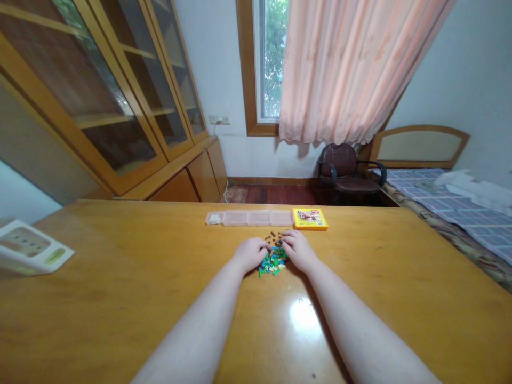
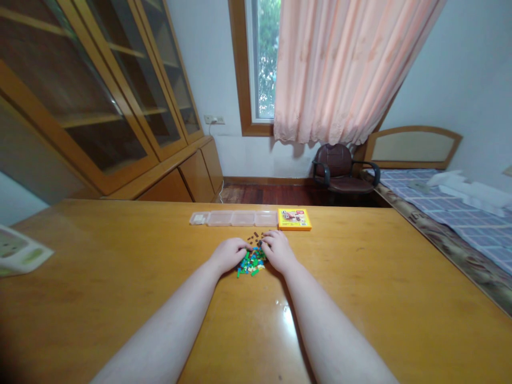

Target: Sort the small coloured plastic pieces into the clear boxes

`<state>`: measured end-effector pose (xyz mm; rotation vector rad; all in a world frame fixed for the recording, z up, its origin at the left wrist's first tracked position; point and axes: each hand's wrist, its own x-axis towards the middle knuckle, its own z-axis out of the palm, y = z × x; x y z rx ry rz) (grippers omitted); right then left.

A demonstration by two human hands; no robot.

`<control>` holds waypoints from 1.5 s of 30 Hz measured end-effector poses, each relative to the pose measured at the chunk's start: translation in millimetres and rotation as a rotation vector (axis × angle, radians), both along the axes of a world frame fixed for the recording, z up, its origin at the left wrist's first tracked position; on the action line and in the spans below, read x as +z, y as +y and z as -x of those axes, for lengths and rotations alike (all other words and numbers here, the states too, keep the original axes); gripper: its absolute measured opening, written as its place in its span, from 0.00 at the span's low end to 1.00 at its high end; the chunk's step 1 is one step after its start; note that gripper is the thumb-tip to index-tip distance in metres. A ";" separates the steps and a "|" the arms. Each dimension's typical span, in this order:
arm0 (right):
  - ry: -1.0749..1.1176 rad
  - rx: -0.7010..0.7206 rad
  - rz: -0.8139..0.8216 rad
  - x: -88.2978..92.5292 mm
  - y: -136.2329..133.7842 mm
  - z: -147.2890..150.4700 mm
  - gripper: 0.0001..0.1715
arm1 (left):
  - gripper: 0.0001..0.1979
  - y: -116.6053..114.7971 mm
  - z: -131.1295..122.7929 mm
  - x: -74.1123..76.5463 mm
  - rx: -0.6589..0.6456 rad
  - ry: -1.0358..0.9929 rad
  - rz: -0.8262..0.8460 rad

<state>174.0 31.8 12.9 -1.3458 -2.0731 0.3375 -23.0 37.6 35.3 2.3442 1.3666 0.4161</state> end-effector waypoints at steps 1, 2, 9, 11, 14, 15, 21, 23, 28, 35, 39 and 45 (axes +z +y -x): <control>-0.008 -0.009 0.006 1.7 -0.8 0.2 0.14 | 0.16 0.5 0.0 -0.8 0.017 0.007 0.003; -0.021 -0.017 0.020 3.4 -1.7 0.4 0.15 | 0.16 1.0 0.0 -1.6 0.038 0.011 0.006; -0.053 0.051 0.122 8.4 -7.5 3.2 0.16 | 0.17 1.8 1.0 -2.1 0.165 -0.036 -0.023; -0.090 0.067 0.143 8.1 -8.1 3.6 0.16 | 0.14 1.4 0.9 -0.7 0.159 -0.002 -0.023; -0.118 0.060 0.137 7.9 -7.9 3.7 0.14 | 0.14 1.3 0.5 -0.2 0.132 0.025 -0.015; -0.127 0.054 0.128 8.0 -7.6 3.6 0.13 | 0.14 1.5 0.5 -0.7 0.129 0.026 -0.010; -0.136 0.046 0.070 9.8 -7.0 3.4 0.12 | 0.16 3.6 1.6 -5.6 0.113 0.029 0.007; -0.106 0.085 0.059 10.7 -7.9 3.6 0.11 | 0.17 3.6 1.8 -5.8 0.112 0.015 -0.009; -0.123 0.189 0.068 12.2 -10.9 4.5 0.14 | 0.16 1.9 0.9 -2.9 0.063 0.009 -0.022; -0.142 0.178 0.116 10.6 -11.0 4.9 0.14 | 0.15 3.5 1.3 -4.1 0.091 0.007 -0.025; -0.182 0.111 0.126 10.5 -10.4 5.0 0.13 | 0.14 4.2 1.9 -2.8 0.170 0.030 -0.022; -0.186 0.010 0.118 9.4 -7.4 3.9 0.14 | 0.13 1.7 2.5 2.6 0.184 0.043 -0.043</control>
